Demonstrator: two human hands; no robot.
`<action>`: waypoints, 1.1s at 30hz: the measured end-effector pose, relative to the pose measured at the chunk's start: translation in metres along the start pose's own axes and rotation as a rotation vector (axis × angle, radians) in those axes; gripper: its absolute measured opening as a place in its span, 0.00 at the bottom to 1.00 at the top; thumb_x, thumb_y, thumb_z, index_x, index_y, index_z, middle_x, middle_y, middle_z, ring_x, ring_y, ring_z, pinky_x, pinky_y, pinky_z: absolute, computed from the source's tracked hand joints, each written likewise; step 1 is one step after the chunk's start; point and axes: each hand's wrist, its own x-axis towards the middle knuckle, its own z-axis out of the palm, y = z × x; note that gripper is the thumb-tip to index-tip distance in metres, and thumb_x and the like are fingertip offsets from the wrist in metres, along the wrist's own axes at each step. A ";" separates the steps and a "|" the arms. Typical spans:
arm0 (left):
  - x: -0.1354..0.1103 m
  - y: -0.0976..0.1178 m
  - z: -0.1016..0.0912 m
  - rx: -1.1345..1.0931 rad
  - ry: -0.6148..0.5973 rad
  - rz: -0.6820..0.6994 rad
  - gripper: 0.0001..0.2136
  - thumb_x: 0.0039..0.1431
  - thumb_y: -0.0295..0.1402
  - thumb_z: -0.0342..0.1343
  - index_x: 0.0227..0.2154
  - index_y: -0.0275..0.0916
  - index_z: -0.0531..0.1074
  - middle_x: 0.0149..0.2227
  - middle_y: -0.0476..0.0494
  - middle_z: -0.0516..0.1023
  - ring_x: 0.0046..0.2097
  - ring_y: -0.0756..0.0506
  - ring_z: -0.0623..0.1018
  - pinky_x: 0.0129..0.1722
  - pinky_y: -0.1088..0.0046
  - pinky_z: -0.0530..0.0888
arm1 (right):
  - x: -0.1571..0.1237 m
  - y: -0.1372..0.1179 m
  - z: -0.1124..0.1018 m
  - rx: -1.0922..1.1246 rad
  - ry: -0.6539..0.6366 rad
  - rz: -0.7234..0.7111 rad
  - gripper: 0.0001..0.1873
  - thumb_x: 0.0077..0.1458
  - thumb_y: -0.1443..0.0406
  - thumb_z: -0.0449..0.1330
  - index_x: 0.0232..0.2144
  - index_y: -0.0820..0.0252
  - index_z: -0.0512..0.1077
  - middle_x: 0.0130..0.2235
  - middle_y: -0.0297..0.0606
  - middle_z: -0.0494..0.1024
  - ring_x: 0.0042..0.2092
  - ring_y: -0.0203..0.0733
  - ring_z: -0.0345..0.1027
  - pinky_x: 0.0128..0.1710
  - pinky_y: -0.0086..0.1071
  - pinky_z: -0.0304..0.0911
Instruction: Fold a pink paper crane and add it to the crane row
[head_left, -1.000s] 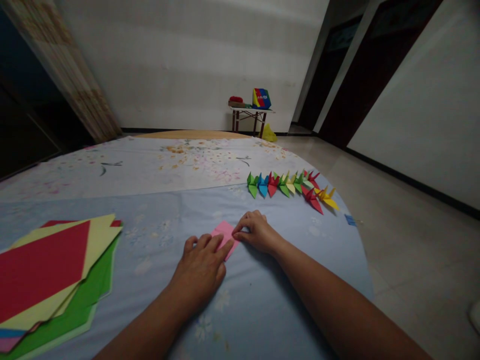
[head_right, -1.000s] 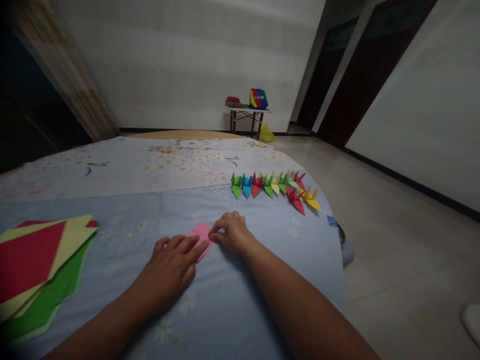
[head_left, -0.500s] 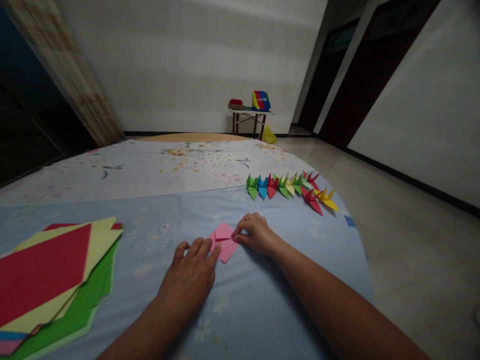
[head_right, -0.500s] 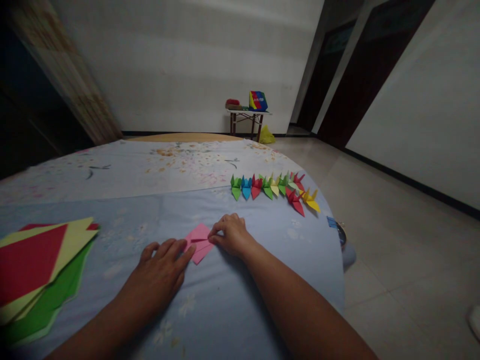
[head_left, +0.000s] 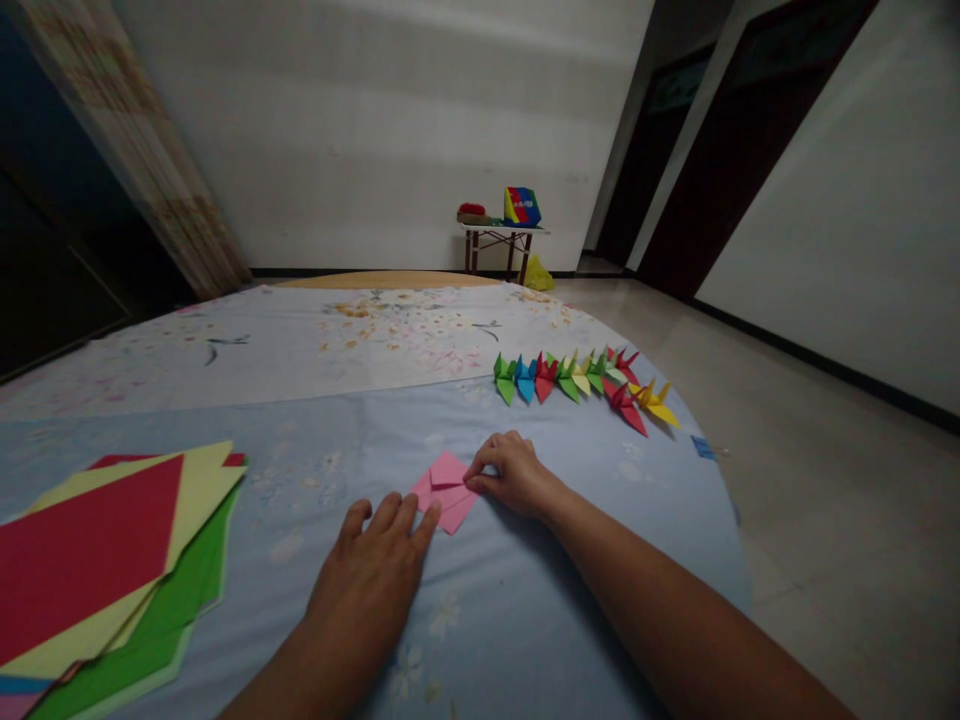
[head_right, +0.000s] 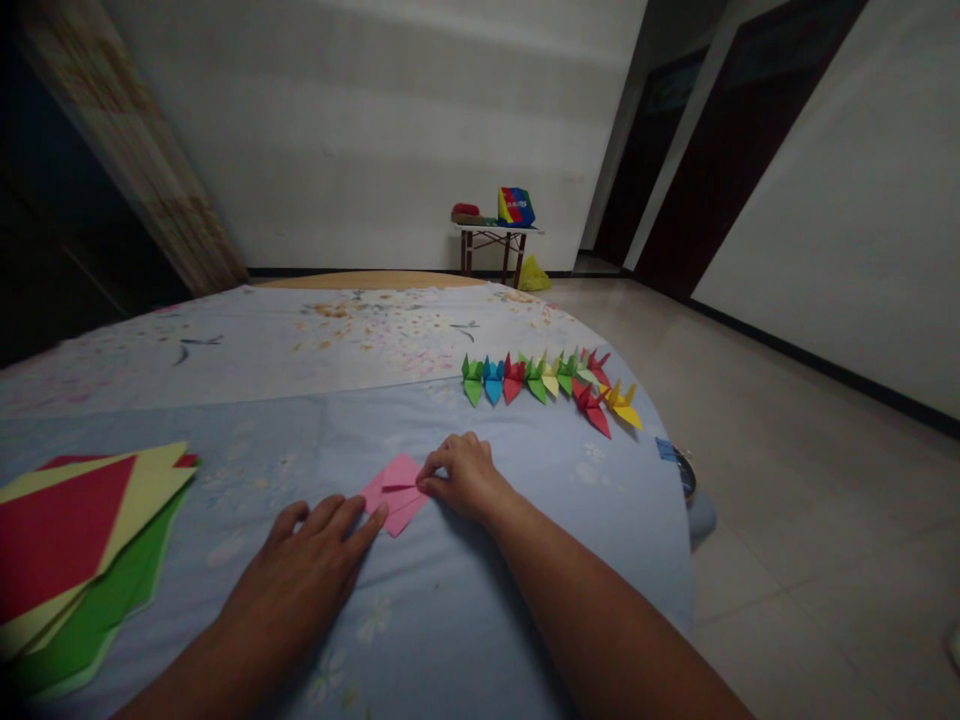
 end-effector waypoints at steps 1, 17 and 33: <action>0.000 0.000 -0.001 -0.001 -0.001 -0.002 0.24 0.55 0.19 0.41 0.52 0.42 0.66 0.52 0.37 0.70 0.54 0.35 0.66 0.50 0.51 0.58 | 0.000 0.000 0.000 -0.005 -0.003 -0.001 0.05 0.48 0.61 0.63 0.31 0.50 0.76 0.37 0.36 0.71 0.44 0.43 0.57 0.43 0.37 0.49; 0.005 0.002 -0.010 -0.130 0.096 -0.059 0.14 0.60 0.33 0.43 0.44 0.41 0.70 0.43 0.41 0.74 0.46 0.41 0.70 0.49 0.56 0.57 | -0.007 -0.011 -0.007 -0.092 -0.070 -0.388 0.15 0.55 0.68 0.55 0.44 0.49 0.70 0.47 0.36 0.72 0.49 0.44 0.56 0.45 0.38 0.49; 0.010 -0.006 0.005 -0.195 0.190 -0.074 0.15 0.61 0.36 0.44 0.46 0.43 0.70 0.50 0.42 0.73 0.54 0.40 0.67 0.54 0.53 0.51 | -0.010 -0.011 -0.011 -0.019 -0.084 -0.386 0.12 0.53 0.63 0.55 0.41 0.55 0.72 0.52 0.38 0.69 0.58 0.45 0.51 0.53 0.42 0.46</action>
